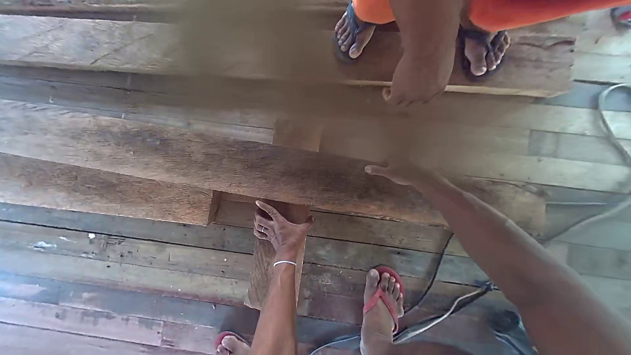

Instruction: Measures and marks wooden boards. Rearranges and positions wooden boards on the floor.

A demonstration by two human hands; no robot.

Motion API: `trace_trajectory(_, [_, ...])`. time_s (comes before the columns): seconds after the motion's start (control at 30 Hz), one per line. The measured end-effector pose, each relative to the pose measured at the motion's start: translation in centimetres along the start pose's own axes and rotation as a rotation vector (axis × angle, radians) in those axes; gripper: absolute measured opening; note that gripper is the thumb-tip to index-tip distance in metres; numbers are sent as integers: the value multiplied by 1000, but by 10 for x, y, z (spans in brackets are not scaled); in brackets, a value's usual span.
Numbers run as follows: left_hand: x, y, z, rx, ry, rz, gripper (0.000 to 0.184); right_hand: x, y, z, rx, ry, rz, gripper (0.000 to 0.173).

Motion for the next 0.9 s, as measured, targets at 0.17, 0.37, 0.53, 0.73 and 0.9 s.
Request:
trace_trajectory(0.17, [-17,34,-85,-185,-205,388,138,55,-55,-1,-409,-224,-185,118])
trace_trajectory(0.37, [-79,202,-98,101,200,723,98,125,-108,35,-558,-259,-383,145])
trace_trajectory(0.53, [-97,244,-93,281,423,822,73,187,-173,141,80,305,-233,92])
trace_trajectory(0.73, [-107,264,-79,281,459,739,96,223,-99,172,-197,604,220,115])
trace_trajectory(0.9, [-104,260,-82,299,379,693,96,254,-84,193,-391,673,311,107])
Point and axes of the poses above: each hand's wrist, its own y-axis towards the middle knuckle, its own z-axis out of the palm, x = y × z, the point moved 5 cm from there along y, towards the middle knuckle, and after that the axes turned 8 degrees about -z, right-handed, at the moved point
